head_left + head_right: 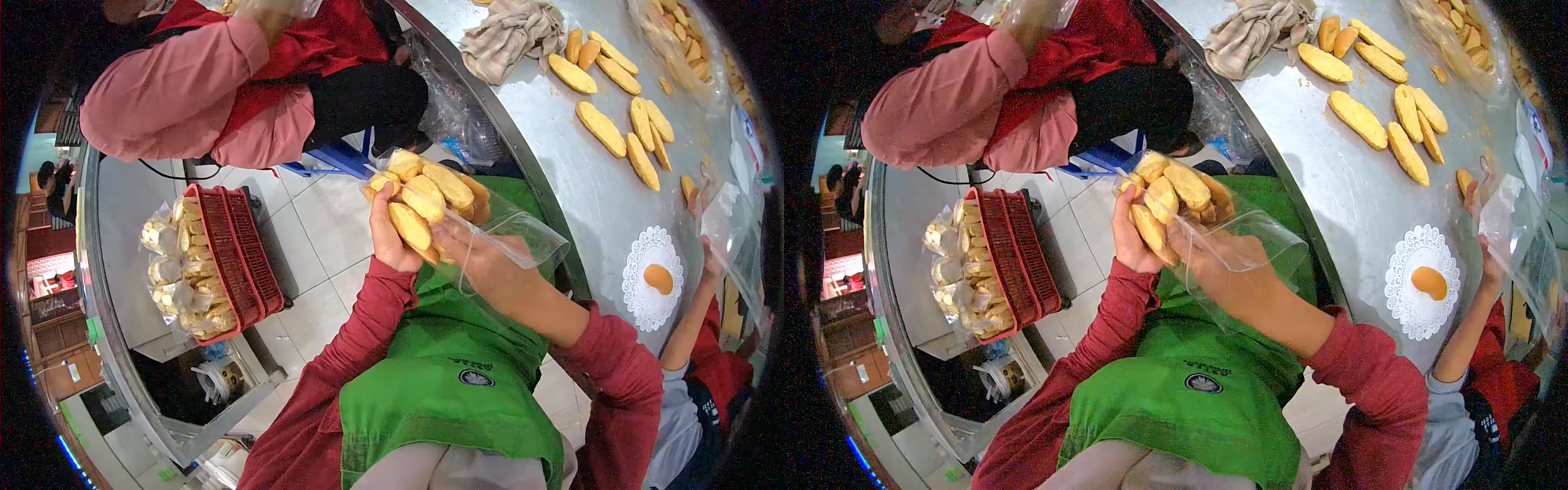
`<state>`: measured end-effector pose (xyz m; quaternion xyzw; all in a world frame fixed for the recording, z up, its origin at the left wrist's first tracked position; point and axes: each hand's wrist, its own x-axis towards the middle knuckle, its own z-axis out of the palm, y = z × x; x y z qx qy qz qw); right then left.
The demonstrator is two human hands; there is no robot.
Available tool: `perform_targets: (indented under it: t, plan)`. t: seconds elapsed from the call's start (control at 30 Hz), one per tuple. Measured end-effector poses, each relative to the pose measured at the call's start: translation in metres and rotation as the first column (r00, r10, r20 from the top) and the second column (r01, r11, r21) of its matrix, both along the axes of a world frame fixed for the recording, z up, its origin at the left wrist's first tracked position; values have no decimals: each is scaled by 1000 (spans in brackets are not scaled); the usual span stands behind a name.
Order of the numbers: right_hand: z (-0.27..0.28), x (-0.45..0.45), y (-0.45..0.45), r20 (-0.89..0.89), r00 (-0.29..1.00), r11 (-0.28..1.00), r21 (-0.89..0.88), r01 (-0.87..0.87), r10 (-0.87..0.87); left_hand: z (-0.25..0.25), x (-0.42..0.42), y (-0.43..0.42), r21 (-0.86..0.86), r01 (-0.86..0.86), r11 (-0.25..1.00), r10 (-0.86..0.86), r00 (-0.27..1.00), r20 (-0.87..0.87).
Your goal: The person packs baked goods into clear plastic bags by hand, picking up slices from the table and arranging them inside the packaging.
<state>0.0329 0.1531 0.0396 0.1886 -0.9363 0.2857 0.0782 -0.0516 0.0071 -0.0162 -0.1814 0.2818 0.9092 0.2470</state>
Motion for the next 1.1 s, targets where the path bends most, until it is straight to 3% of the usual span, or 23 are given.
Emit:
perform_targets:
  t: [0.23, 0.43, 0.5, 0.67, 0.8, 0.9, 0.97, 1.0, 1.03, 1.07, 1.1]
  plan:
    - [12, -1, -2, 17, 999, 999, -15, -34, 34, -6, 3, -8, 6, 29, 1000, -29, 996, 82]
    - [78, 16, 15, 178, 983, 998, 41, -54, 46, 10, 15, -1, 62, 80, 995, -87, 991, 107]
    - [111, 26, 22, 258, 966, 996, 70, -46, 27, 20, 30, 3, 242, 170, 955, -220, 956, 197]
    - [147, 51, 22, 337, 933, 968, 245, 46, -129, 32, 76, 13, 225, 366, 903, -422, 855, 302]
    - [121, 58, 18, 202, 974, 988, 132, 80, -105, 21, 84, -16, 424, 469, 775, -620, 693, 367]
    - [109, 56, 15, 215, 973, 994, 91, 60, -79, 53, 81, -42, 87, 539, 838, -439, 570, 695]
    - [114, 53, 12, 240, 969, 990, 137, 16, -49, 70, 85, -65, -204, 549, 811, -342, 727, 595]
    - [112, 53, 11, 238, 971, 991, 136, 1, -34, 85, 82, -71, -429, 425, 797, -276, 888, 367]
    - [111, 55, 11, 239, 971, 991, 133, -16, -16, 101, 75, -75, -603, 238, 761, -225, 969, 99]
    - [110, 56, 11, 227, 974, 992, 125, -28, -1, 119, 60, -77, -741, -93, 665, -213, 927, -307]
    - [110, 56, 10, 211, 977, 992, 118, -42, 16, 155, 45, -73, -758, -380, 530, -222, 800, -557]
